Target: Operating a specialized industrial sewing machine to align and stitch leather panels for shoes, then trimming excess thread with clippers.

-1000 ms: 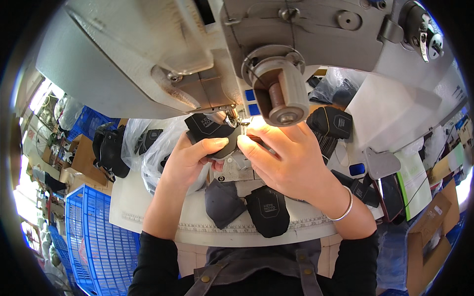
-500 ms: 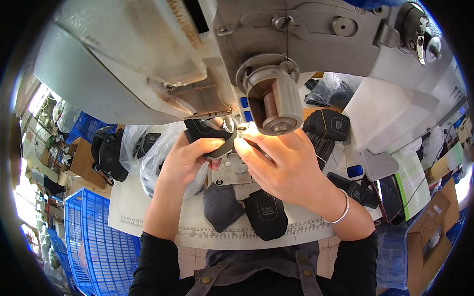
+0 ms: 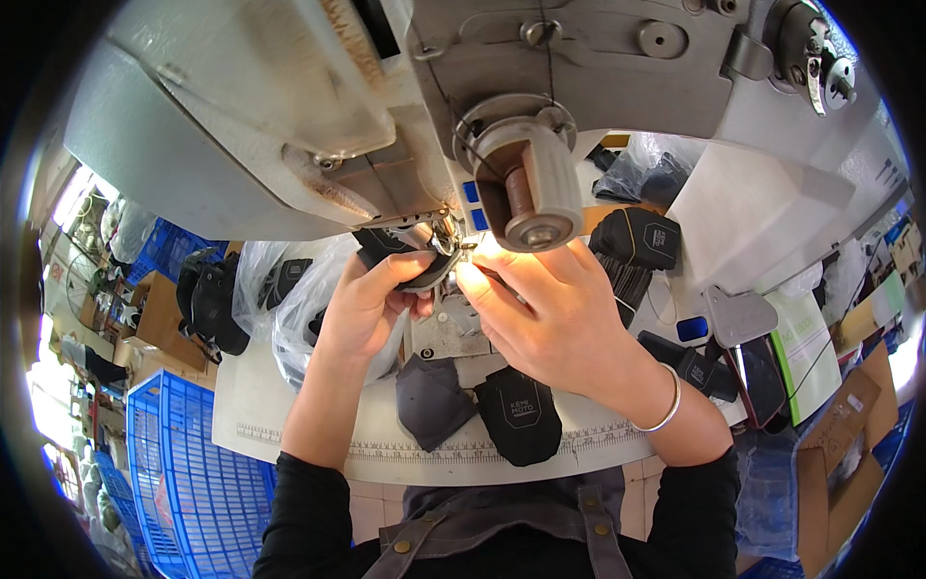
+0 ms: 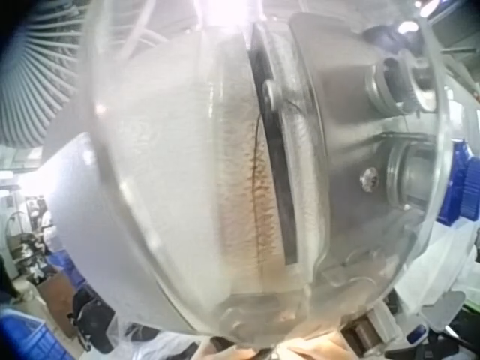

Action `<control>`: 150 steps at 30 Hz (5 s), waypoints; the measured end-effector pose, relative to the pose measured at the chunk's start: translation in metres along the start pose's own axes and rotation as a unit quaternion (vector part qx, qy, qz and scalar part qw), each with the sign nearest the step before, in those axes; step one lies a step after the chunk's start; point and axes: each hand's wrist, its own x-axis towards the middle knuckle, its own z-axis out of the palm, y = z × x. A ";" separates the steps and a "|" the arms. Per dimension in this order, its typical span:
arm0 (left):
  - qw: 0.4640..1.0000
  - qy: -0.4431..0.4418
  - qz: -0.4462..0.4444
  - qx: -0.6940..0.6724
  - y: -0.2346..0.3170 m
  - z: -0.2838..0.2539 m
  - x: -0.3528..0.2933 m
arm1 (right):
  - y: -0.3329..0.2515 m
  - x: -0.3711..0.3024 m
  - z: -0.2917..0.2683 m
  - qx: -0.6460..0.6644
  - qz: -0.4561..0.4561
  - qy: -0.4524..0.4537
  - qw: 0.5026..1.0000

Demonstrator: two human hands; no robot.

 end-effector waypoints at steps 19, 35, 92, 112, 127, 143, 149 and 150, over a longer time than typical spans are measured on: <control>1.000 -0.014 -0.016 0.000 -0.001 -0.006 0.002 | -0.003 0.005 0.006 -0.047 -0.017 0.031 0.998; 0.998 -0.032 -0.042 -0.044 -0.004 -0.011 -0.001 | -0.009 0.003 0.009 -0.081 -0.034 0.042 0.995; 0.987 -0.134 -0.080 -0.041 0.019 -0.032 -0.041 | -0.013 0.024 0.014 -0.011 -0.131 0.037 0.991; 0.990 -0.097 -0.083 -0.054 0.020 -0.029 -0.042 | -0.011 0.025 0.013 -0.050 -0.164 0.032 0.985; 0.987 -0.107 -0.096 -0.077 0.023 -0.029 -0.040 | -0.004 -0.001 0.022 -0.107 -0.157 0.102 0.977; 0.995 -0.044 -0.086 0.036 0.014 -0.023 -0.030 | -0.036 0.004 0.009 0.627 0.515 -0.029 0.584; 0.995 -0.029 -0.088 -0.019 0.014 -0.015 -0.026 | -0.043 0.005 0.015 0.616 0.530 0.028 0.582; 0.991 -0.022 -0.120 -0.055 0.014 -0.014 -0.024 | -0.044 0.005 0.016 0.614 0.539 0.039 0.575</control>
